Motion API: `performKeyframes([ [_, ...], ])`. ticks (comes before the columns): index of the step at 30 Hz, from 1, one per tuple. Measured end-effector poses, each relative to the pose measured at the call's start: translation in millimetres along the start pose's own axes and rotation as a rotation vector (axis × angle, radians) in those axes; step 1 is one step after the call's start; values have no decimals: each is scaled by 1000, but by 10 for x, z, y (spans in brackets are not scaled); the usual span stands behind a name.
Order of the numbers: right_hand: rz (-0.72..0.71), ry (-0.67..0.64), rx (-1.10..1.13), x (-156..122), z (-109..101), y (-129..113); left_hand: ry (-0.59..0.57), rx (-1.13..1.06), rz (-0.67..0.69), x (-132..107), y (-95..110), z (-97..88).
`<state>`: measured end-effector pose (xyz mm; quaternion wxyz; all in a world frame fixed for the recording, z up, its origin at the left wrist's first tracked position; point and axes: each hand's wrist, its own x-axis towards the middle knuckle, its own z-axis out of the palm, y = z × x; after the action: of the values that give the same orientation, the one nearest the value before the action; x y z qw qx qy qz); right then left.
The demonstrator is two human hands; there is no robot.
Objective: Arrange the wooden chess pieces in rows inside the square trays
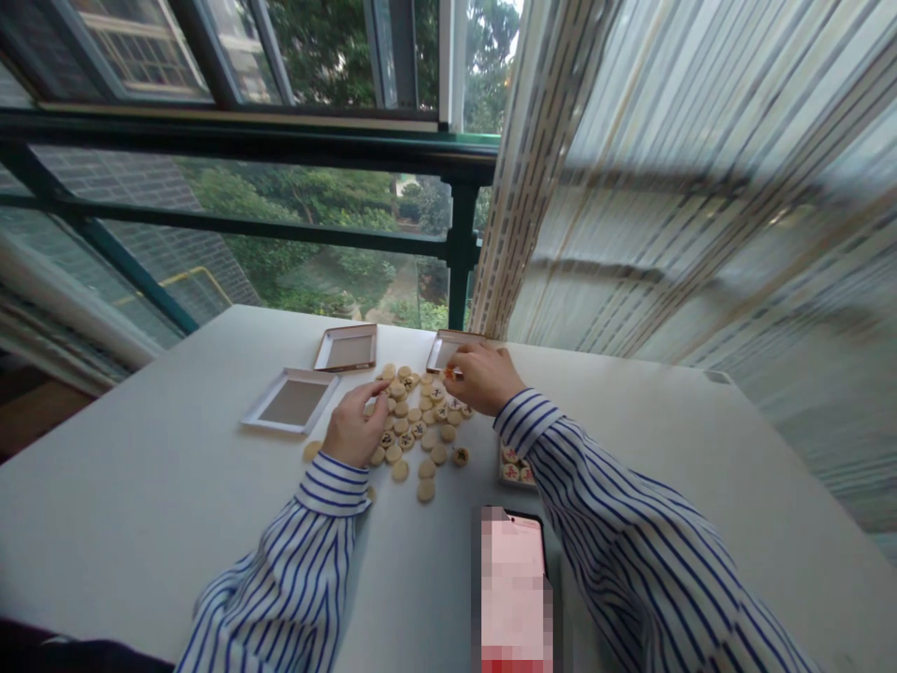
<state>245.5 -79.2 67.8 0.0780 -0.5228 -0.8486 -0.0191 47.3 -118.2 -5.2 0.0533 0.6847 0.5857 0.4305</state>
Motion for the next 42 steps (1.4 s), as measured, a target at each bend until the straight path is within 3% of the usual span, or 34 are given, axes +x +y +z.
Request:
performKeyframes([
  [11,39,133,89,-279,-127,314,-28,-1,63,33,222,-28],
  [26,10,212,93,-702,-128,512,-152,-139,74,56,665,72],
  [33,-21,227,93,-874,-87,556,-243,-250,42,79,942,247],
  [42,-15,223,136,-1030,-66,666,-377,-438,-36,116,1085,575],
])
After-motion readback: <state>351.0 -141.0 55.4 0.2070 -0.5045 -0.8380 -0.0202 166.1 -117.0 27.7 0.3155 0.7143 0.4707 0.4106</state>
